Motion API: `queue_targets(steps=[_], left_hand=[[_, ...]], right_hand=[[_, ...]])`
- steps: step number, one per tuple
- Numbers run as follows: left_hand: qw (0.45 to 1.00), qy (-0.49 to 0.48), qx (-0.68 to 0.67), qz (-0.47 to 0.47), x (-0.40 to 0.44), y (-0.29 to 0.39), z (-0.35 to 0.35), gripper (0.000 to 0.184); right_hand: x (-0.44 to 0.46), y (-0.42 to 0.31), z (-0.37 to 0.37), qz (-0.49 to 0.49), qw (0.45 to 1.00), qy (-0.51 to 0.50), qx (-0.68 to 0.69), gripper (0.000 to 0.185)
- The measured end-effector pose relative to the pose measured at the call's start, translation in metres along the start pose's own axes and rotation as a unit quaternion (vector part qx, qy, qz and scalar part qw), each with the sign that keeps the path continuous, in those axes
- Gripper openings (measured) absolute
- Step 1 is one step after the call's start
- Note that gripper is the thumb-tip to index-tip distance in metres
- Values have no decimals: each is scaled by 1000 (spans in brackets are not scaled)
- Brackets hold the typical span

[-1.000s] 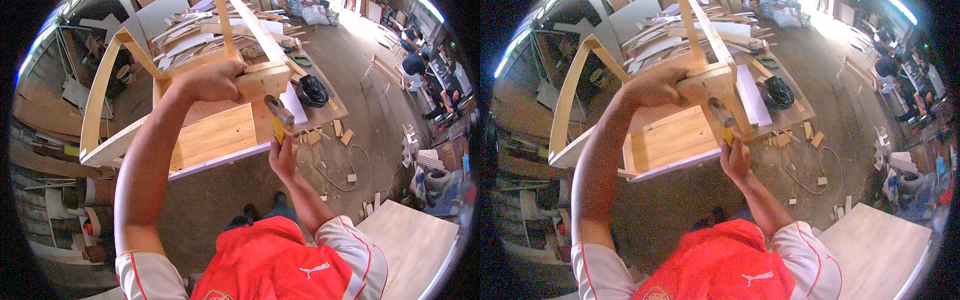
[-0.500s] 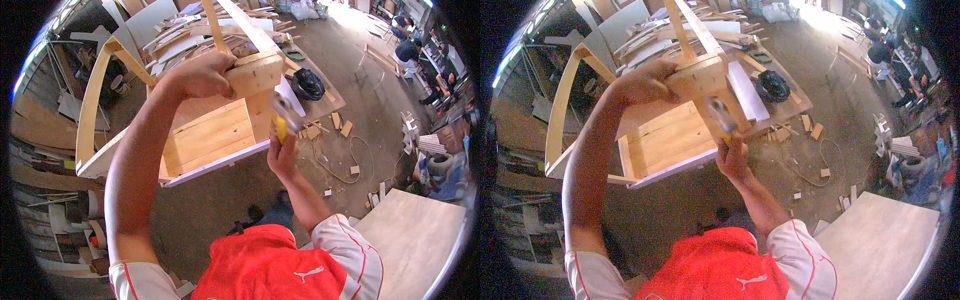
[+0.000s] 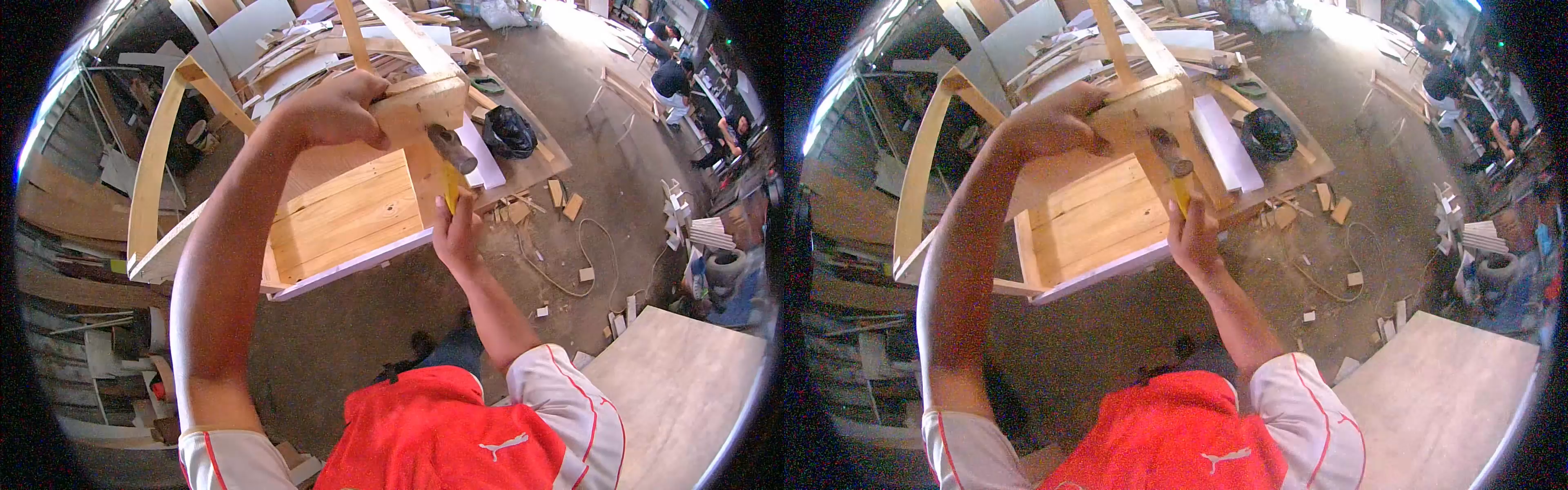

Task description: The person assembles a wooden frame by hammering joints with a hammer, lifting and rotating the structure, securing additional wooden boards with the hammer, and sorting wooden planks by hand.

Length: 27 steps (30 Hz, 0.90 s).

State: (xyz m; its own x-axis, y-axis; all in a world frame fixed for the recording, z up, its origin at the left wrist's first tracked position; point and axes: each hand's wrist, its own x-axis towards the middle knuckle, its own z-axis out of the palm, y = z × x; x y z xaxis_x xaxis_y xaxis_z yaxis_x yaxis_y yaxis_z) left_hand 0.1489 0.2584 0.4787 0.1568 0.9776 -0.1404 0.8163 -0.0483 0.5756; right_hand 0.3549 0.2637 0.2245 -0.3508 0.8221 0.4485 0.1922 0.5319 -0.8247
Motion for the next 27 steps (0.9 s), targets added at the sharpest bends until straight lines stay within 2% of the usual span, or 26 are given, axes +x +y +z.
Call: queue_targets(steps=[3, 5, 7, 8, 10, 13, 15, 18, 21, 23, 27], left_hand=[[1000, 4, -7, -4, 1, 2, -4, 50], [1000, 6, 9, -11, -3, 10, -5, 49], [999, 9, 35, -14, -5, 16, -6, 49], [999, 15, 43, -16, -6, 17, -3, 49], [997, 38, 64, -17, -6, 19, -4, 48], [1000, 10, -5, -11, 1, 3, -3, 49], [1000, 6, -1, -8, 4, -4, -3, 50], [1000, 2, 10, -14, 1, 1, -1, 50], [1000, 6, 0, 2, 2, 2, -5, 49], [1000, 6, -2, 3, 1, 1, -5, 48], [1000, -10, -23, -4, 3, 3, -6, 47]], right_hand=[[-1, -13, -5, -215, 953, 213, -11, 11], [-4, -12, -6, -214, 961, 173, 4, 14], [4, -8, 3, -186, 970, 147, -50, 16], [4, -8, 4, -59, 996, 50, -34, 19], [0, -12, -4, -91, 992, 89, -5, 21], [-5, -12, -6, -181, 970, 148, 59, 20], [-2, -9, -1, -183, 972, 138, 42, 20], [1, -7, 7, -94, 993, 59, -49, 23], [-10, -13, -1, -142, 983, 112, 16, 20], [-17, -2, -7, -138, 984, 108, 24, 20], [2, -12, -2, -72, 995, 55, -47, 22]])
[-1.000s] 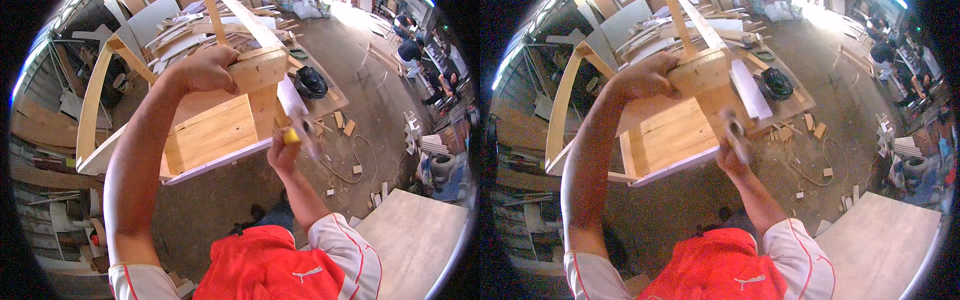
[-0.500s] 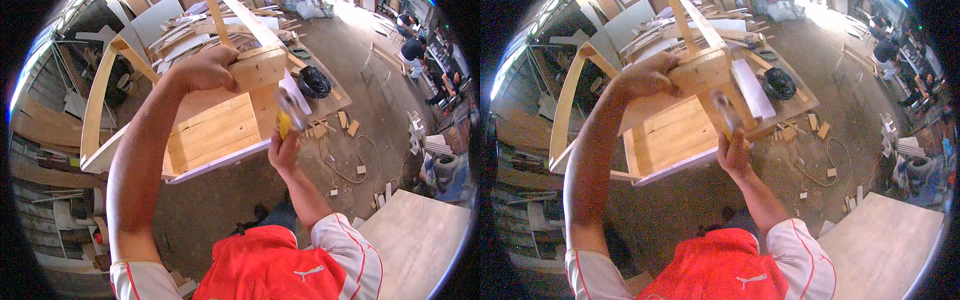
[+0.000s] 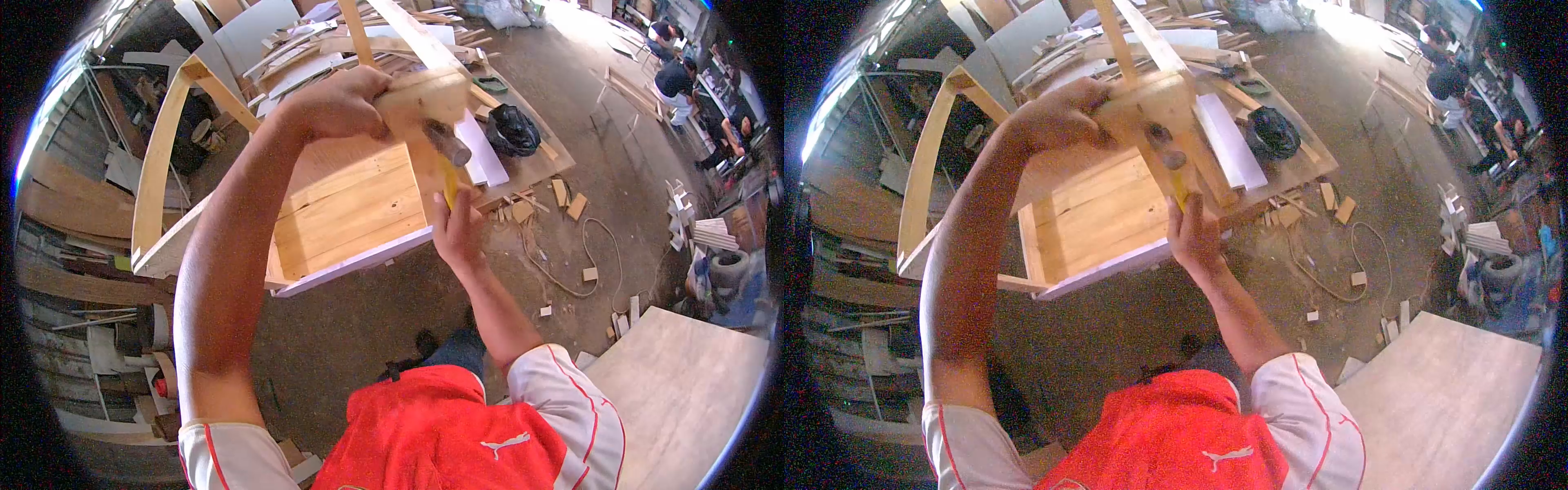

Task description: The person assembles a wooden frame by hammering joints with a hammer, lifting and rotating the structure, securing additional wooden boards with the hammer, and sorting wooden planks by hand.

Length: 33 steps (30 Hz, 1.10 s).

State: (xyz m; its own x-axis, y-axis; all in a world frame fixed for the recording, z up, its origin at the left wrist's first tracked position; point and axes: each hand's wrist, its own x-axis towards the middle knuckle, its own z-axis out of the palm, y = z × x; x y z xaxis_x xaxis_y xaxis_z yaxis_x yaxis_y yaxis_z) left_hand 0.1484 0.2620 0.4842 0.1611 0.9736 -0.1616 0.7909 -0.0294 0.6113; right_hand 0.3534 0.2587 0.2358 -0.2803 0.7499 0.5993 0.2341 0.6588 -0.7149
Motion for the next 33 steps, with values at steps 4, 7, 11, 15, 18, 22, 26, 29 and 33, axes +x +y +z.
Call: queue_targets(steps=[4, 7, 11, 15, 18, 22, 26, 29, 33], left_hand=[[999, 21, 26, 19, 5, -13, 1, 46], [1000, 14, 3, -9, -2, 4, 2, 46], [1000, 10, 16, 13, 3, -10, 3, 46], [1000, 10, 11, 2, 1, -8, -1, 50], [999, 16, 38, 0, 1, -3, -1, 53], [999, -1, 39, -2, 1, 21, -1, 56], [995, 49, 15, 87, 13, 12, 10, 53], [998, 49, 30, 33, 17, 7, 7, 43], [999, 20, 42, 22, 17, 6, 4, 47]], right_hand=[[-5, -10, -16, -27, 997, 62, 40, 21], [-15, 0, -11, -69, 988, 131, 50, 21], [-2, 6, 7, -23, 999, 27, -4, 19], [-11, -8, -12, -16, 998, 44, 46, 22], [-7, -19, -30, -26, 992, 100, 78, 22], [5, -9, -34, -9, 995, 92, 29, 18], [3, 4, -27, 22, 997, 56, 51, 20], [10, -20, -38, -30, 986, 140, 84, 21], [5, -2, -12, -1, 998, 32, -49, 23]])
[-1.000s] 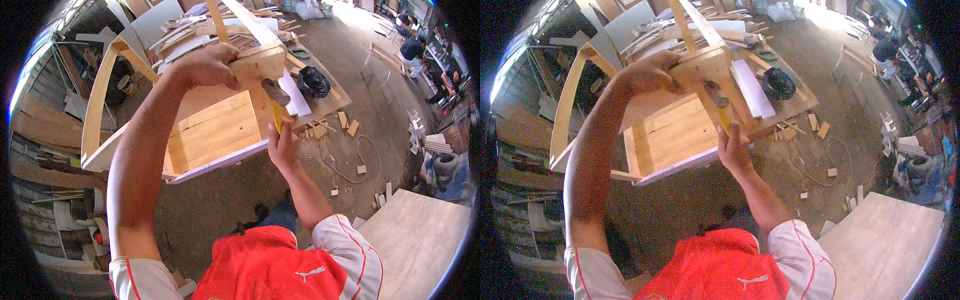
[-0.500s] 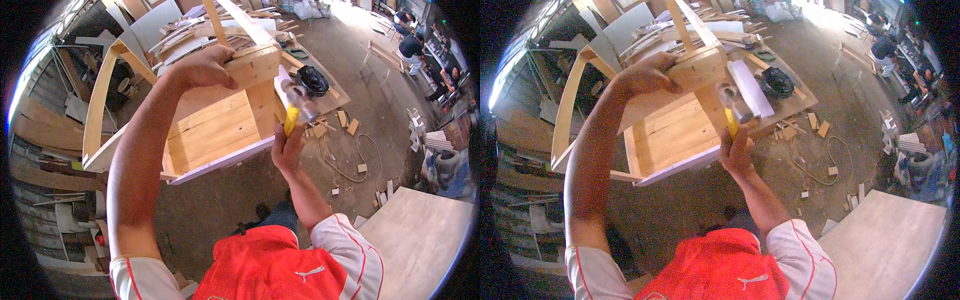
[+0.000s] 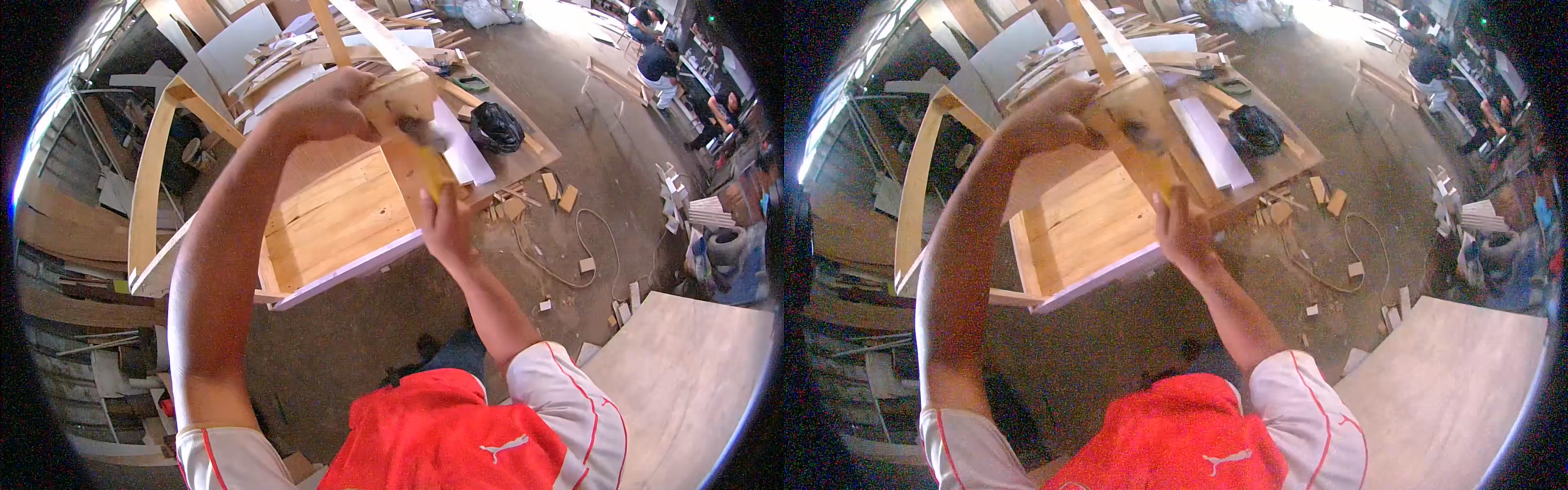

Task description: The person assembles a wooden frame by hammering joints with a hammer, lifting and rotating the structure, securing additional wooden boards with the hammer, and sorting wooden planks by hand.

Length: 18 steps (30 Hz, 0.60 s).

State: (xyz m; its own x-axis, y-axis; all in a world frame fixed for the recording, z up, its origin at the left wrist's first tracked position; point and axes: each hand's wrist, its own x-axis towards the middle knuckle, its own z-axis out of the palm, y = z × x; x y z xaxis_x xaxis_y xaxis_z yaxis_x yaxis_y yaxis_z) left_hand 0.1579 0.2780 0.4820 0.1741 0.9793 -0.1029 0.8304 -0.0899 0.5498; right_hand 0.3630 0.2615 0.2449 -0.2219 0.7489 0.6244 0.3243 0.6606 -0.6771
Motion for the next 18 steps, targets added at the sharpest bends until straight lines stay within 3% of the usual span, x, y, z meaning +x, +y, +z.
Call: queue_targets(steps=[1, 2, 6, 9, 10, 13, 16, 18], left_hand=[[1000, -13, 3, 0, 1, 0, -1, 49], [1000, -11, -6, 9, 3, 0, -6, 49], [1000, -12, -28, -6, 1, -3, 1, 47], [1000, -2, -14, 1, 1, -1, 0, 46], [1000, 1, -10, 10, 0, 0, 0, 46], [999, -15, -46, 7, 0, -1, 2, 43], [999, -17, -41, -6, -1, 0, 0, 44], [999, -11, -32, -5, -2, 0, 0, 45]], right_hand=[[-4, 0, 6, 50, 996, -69, -8, 25], [-4, 2, 4, 8, 998, -14, 62, 24], [-6, -3, -19, 12, 988, 107, 110, 21], [3, 13, 0, -47, 992, 94, -63, 23], [11, 9, 4, 29, 1000, -8, 2, 25], [9, -3, -13, -56, 995, 49, 59, 25], [1, -6, -16, -37, 982, 120, 140, 20], [8, 2, -15, -65, 992, 95, 44, 20]])
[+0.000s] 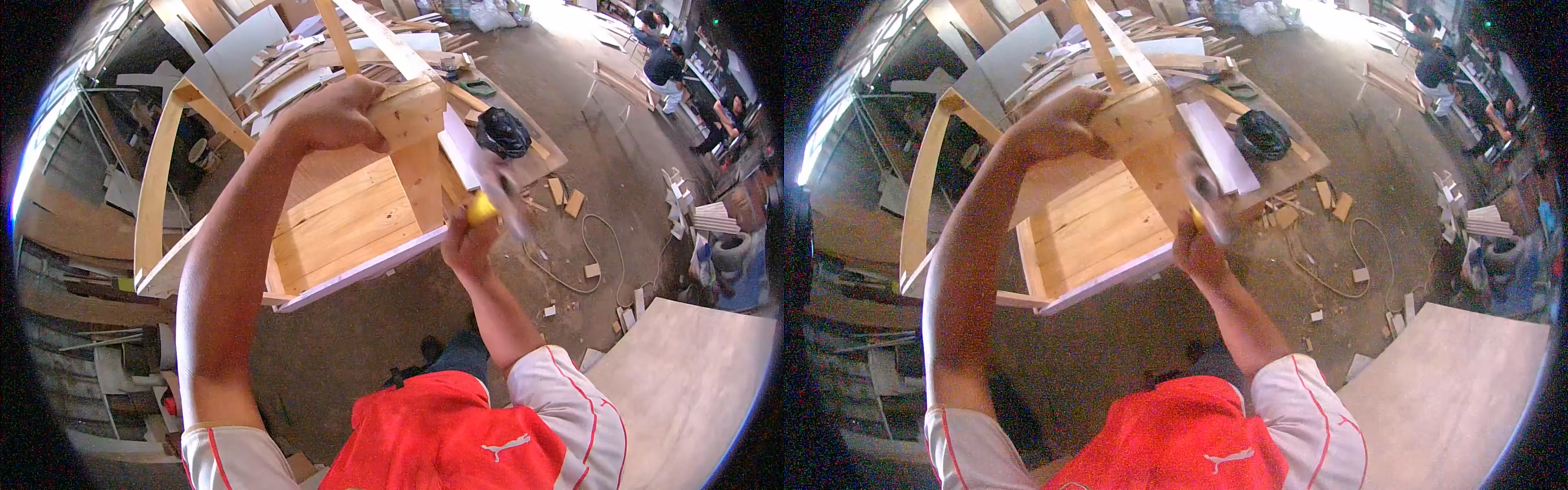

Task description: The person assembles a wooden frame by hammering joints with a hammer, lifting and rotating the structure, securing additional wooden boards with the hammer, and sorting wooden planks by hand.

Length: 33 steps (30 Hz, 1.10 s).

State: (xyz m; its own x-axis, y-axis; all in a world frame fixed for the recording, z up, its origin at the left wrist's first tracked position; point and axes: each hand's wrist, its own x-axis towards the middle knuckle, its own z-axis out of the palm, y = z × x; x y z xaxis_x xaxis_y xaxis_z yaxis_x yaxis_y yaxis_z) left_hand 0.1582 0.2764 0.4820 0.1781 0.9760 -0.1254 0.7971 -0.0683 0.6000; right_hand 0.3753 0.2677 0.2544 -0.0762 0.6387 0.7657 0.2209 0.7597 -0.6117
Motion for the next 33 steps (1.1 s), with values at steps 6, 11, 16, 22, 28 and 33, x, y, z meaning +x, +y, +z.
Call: queue_targets(steps=[6, 11, 16, 22, 28, 33], left_hand=[[999, 11, 32, 13, 0, -11, 4, 44], [1000, 2, 6, 15, 1, -2, 2, 45], [998, 10, 55, -21, -1, -1, 3, 51], [998, -11, -48, 33, 9, -22, 1, 49], [1000, 11, 11, -10, 1, -7, 2, 38], [1000, 10, 6, 13, -2, -2, 3, 33]], right_hand=[[-6, -3, -5, 59, 997, -12, 41, 22], [6, -1, 11, 84, 993, -86, 4, 24], [1, -14, -10, 89, 992, -63, 55, 20], [7, -24, -3, 36, 996, -60, 55, 21], [12, -32, 8, 59, 993, -102, -2, 17], [4, -37, 3, 27, 998, -28, 43, 25]])
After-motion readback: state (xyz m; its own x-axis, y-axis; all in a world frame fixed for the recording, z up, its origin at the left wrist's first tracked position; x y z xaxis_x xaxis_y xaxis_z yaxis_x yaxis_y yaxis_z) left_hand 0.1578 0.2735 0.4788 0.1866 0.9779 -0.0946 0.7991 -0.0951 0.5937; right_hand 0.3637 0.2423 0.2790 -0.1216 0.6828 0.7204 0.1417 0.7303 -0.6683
